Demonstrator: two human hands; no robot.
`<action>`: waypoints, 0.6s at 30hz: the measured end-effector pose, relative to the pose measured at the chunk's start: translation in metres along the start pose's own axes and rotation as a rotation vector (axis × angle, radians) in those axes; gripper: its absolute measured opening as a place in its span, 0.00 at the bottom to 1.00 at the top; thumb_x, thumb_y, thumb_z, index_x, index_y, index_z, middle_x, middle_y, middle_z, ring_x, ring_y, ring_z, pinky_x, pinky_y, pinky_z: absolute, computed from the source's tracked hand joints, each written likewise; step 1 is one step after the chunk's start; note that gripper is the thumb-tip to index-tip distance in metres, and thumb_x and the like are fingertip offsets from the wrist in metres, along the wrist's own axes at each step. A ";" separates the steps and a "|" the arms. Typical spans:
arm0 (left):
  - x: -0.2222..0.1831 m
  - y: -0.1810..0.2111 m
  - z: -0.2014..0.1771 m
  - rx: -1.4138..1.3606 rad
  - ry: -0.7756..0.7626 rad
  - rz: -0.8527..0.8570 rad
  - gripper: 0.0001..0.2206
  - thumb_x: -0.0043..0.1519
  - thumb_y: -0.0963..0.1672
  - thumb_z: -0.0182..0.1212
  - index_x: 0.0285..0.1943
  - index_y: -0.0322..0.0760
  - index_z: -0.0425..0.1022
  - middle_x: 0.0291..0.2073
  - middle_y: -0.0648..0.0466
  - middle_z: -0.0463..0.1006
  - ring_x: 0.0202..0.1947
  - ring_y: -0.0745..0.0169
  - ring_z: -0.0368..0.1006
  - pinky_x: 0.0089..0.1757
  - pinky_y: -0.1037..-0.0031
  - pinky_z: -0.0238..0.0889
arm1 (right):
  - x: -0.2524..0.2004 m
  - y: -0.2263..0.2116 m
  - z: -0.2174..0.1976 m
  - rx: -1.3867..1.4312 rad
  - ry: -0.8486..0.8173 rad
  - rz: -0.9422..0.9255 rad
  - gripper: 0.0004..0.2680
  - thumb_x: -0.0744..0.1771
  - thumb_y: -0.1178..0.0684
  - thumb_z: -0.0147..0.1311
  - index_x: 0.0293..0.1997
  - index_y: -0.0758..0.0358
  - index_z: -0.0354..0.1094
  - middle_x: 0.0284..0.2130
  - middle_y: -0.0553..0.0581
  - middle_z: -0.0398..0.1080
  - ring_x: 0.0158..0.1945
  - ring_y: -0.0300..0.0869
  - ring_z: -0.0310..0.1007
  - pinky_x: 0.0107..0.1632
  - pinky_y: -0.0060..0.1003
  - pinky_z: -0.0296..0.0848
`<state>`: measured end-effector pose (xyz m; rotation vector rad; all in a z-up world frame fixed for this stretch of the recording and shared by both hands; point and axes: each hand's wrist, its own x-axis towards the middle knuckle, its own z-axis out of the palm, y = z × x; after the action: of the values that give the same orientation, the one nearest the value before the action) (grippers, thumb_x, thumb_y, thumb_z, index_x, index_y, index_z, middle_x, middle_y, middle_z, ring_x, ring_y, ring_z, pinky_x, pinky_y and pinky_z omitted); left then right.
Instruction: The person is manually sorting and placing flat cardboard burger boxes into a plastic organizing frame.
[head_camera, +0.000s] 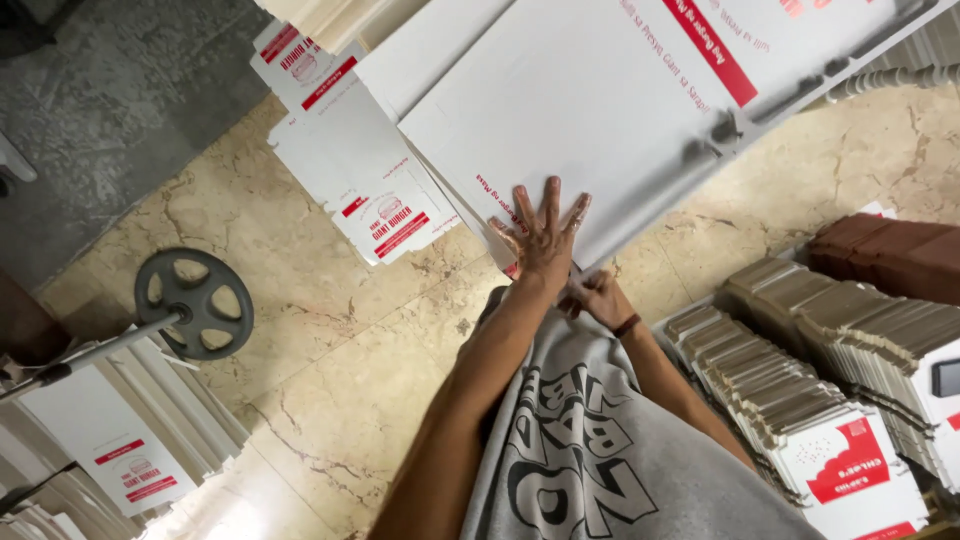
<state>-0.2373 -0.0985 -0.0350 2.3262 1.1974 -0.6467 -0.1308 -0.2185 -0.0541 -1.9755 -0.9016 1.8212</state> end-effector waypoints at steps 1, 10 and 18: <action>0.000 -0.002 0.000 0.030 -0.004 -0.024 0.53 0.55 0.34 0.62 0.82 0.64 0.29 0.78 0.36 0.21 0.73 0.12 0.23 0.50 0.07 0.29 | -0.014 -0.009 0.005 0.365 -0.001 0.064 0.12 0.67 0.53 0.59 0.25 0.71 0.73 0.18 0.69 0.73 0.21 0.52 0.77 0.32 0.44 0.78; 0.055 -0.060 -0.045 -0.035 -0.053 0.111 0.31 0.59 0.41 0.60 0.75 0.54 0.61 0.78 0.49 0.47 0.73 0.19 0.44 0.55 0.24 0.53 | -0.007 0.013 -0.001 0.619 -0.191 0.143 0.20 0.65 0.44 0.62 0.49 0.77 0.69 0.33 0.72 0.75 0.34 0.54 0.78 0.33 0.49 0.81; 0.129 -0.101 -0.126 -0.150 0.235 -0.050 0.42 0.64 0.54 0.61 0.83 0.45 0.40 0.80 0.40 0.39 0.77 0.26 0.35 0.65 0.28 0.37 | 0.014 0.026 -0.031 0.495 -0.307 0.328 0.29 0.63 0.30 0.59 0.51 0.75 0.73 0.32 0.66 0.79 0.38 0.52 0.82 0.37 0.49 0.81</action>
<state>-0.2295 0.1086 -0.0280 2.2979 1.3608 -0.2925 -0.0942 -0.2237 -0.0763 -1.6226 -0.1570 2.2955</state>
